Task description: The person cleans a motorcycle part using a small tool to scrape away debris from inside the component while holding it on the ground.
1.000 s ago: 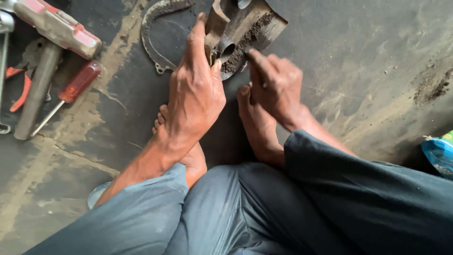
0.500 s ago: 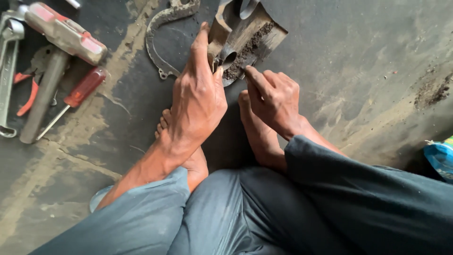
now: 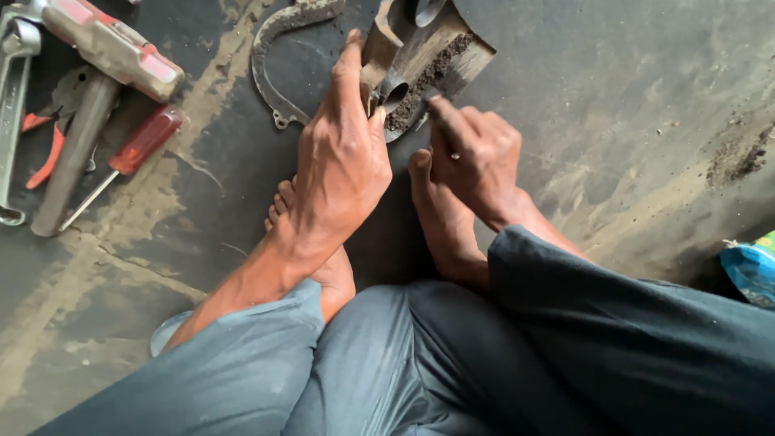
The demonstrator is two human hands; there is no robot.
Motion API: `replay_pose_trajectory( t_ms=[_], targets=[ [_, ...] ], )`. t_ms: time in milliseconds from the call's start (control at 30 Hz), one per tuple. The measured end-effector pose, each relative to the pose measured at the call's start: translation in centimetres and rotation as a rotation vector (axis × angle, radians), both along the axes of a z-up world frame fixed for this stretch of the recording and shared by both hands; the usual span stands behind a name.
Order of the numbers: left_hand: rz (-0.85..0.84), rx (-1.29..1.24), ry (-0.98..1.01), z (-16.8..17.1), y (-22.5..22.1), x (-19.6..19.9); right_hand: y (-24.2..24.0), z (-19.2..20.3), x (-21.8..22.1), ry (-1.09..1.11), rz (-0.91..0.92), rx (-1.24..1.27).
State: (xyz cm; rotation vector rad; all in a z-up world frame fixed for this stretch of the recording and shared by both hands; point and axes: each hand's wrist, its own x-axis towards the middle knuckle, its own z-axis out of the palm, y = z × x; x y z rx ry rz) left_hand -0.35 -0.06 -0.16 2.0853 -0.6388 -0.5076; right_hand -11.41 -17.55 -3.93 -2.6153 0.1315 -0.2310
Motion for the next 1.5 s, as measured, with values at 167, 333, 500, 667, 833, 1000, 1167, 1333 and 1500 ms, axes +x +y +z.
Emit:
replay_pose_trajectory(
  t_ms=[167, 333, 500, 667, 833, 1000, 1167, 1333, 1500],
  targets=[
    [-0.003, -0.02, -0.01, 0.2, -0.1, 0.2, -1.1, 0.1, 0.6, 0.049, -0.079, 0.052],
    [0.005, -0.028, 0.027, 0.1, 0.1, -0.2, 0.4, 0.3, -0.1, 0.039, -0.032, 0.109],
    [0.005, -0.025, 0.023, 0.2, 0.1, 0.0, 1.0, 0.0, -0.3, 0.04, -0.057, 0.159],
    [0.001, -0.02, -0.009, 0.2, 0.1, 0.2, 1.4, 0.2, -0.3, 0.072, -0.023, 0.183],
    [0.012, -0.025, 0.025, 0.4, 0.3, 0.1, 1.5, 0.7, 0.4, 0.092, 0.006, 0.273],
    [0.009, -0.004, 0.049, 0.4, 0.2, 0.3, 2.4, 1.1, 1.5, 0.129, 0.047, 0.495],
    [0.009, 0.007, 0.058, 0.5, 0.5, 0.2, 1.2, 0.9, 2.3, 0.075, 0.039, 0.439],
    [0.019, 0.009, 0.048, 0.5, 0.4, 0.2, -0.7, 0.4, 2.7, 0.083, -0.053, 0.359],
    [0.014, -0.009, 0.04, 0.7, 0.6, 0.4, 2.2, 0.3, 1.8, 0.036, 0.092, 0.277]
  ],
)
